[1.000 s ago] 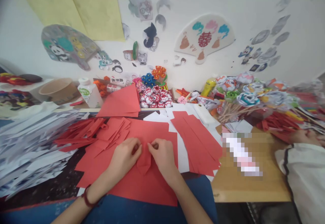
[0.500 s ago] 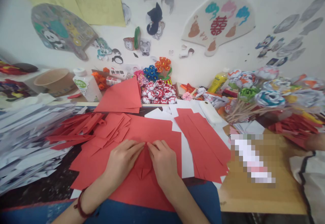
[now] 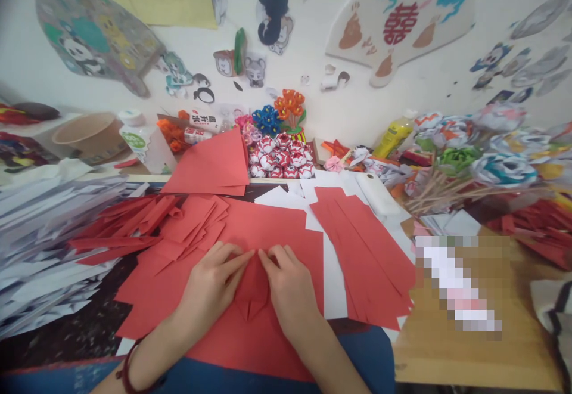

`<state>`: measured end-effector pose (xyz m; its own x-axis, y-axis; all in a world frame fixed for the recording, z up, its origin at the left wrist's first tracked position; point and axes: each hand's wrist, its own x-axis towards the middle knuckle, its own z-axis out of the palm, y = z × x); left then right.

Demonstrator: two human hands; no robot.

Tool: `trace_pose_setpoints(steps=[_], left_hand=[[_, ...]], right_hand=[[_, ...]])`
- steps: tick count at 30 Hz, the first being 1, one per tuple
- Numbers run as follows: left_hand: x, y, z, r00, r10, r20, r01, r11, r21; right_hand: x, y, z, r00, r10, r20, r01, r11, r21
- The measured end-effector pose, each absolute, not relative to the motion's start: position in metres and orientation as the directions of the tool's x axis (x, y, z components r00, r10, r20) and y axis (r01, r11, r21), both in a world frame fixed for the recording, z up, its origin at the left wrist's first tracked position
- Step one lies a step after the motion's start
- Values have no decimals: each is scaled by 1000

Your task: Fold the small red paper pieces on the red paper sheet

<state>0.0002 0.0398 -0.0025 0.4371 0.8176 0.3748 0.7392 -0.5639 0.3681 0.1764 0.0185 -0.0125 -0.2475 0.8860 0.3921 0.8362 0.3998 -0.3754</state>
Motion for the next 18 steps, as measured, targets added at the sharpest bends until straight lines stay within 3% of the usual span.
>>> trace_pose_setpoints(steps=[7,18], left_hand=[[2,38,-1,510,761,402,744,-625,237],[6,37,-3,602,700,385,737,-672,69]], right_hand=[[176,19,-11,-276,876,396,875,399,-275],[175,20,-7,-284,867,409,857,421,-297]])
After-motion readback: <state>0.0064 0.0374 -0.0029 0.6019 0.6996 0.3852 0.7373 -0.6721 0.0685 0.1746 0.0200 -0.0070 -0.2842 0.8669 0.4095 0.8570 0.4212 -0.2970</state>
